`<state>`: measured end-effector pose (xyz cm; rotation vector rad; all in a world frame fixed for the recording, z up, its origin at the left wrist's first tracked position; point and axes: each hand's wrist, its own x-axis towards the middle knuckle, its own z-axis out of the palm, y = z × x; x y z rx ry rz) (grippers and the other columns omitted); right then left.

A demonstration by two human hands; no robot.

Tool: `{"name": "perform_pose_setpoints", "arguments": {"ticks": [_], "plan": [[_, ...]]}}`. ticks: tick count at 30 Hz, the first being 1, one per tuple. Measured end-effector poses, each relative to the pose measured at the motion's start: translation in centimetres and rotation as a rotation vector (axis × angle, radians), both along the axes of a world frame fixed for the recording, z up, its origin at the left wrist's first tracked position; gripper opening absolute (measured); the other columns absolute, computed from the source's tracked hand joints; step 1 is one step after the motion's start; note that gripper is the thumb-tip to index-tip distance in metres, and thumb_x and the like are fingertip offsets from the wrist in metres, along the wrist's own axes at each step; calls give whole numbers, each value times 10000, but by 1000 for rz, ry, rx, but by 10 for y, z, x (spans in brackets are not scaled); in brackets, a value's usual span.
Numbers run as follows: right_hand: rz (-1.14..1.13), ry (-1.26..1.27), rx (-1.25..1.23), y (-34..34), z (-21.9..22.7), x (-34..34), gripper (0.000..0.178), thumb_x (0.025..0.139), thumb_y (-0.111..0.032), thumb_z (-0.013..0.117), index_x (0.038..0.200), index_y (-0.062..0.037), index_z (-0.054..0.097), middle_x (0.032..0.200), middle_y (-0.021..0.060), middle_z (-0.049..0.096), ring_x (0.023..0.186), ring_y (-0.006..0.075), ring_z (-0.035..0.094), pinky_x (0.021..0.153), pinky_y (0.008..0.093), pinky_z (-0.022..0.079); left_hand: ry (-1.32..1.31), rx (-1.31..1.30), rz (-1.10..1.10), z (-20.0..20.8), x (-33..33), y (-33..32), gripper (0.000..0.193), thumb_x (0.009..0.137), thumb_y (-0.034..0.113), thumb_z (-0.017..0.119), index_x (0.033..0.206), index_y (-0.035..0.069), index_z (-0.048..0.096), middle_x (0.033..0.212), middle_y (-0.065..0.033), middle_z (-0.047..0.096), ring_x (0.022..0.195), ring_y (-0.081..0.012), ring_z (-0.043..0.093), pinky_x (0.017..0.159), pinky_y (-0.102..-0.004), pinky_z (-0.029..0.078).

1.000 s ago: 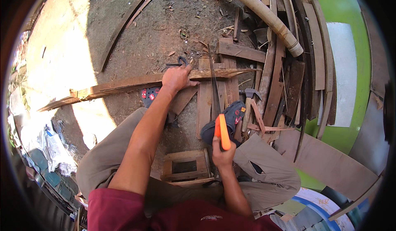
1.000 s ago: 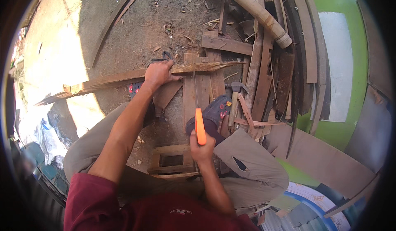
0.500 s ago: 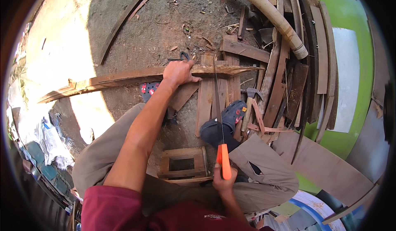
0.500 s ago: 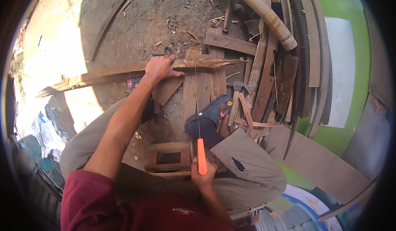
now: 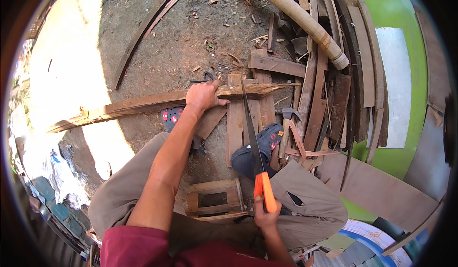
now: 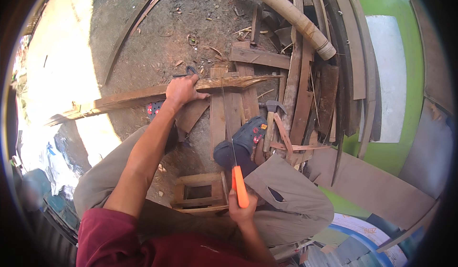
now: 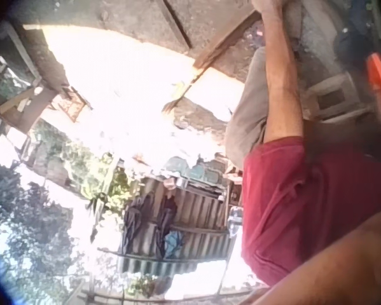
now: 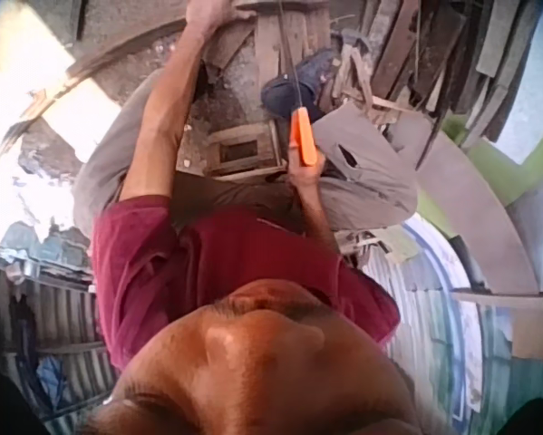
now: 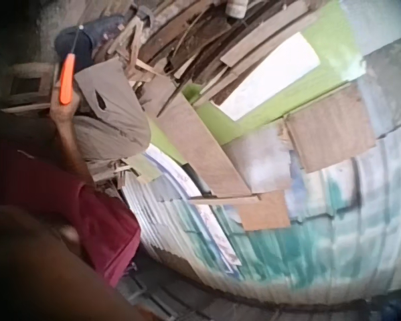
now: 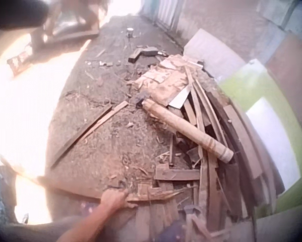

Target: The person uses a hammer to split a piece of wood and then uses a hand saw to cut the wood into smaller pieces. The person handles the wood and tools with both hands while seated.

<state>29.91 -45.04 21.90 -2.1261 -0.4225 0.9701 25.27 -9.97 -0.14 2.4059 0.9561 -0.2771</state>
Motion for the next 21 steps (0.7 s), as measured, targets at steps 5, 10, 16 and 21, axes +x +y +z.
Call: {"name": "perform_pose_setpoints", "arguments": {"ticks": [5,10,16,21], "plan": [[-46,-119,118,148,-97,36,247,920,-111,671,752,45,578,569,89,497,575,92,484,529,350,393,47,-6,-36,3,7,7,768,684,747,740,1075,89,673,932,-166,751,875,-358,740,763,-451,596],[174,-152,46,18,4,-4,104,871,-34,644,825,54,675,617,113,592,603,149,648,596,340,509,171,-89,-42,11,2,13,809,688,777,719,1097,80,669,936,-170,756,880,-358,740,765,-453,592],[-43,-170,121,126,-99,35,237,921,-100,670,741,29,585,565,68,500,555,80,442,508,330,381,122,-77,-48,10,12,6,835,668,787,729,1128,92,674,957,-179,755,906,-365,737,781,-458,587],[103,-136,76,54,-53,5,108,878,-50,665,790,11,655,595,121,583,550,166,630,559,351,501,189,-128,-11,13,6,15,855,658,789,734,1161,99,678,964,-184,753,920,-379,733,800,-463,585]]}}
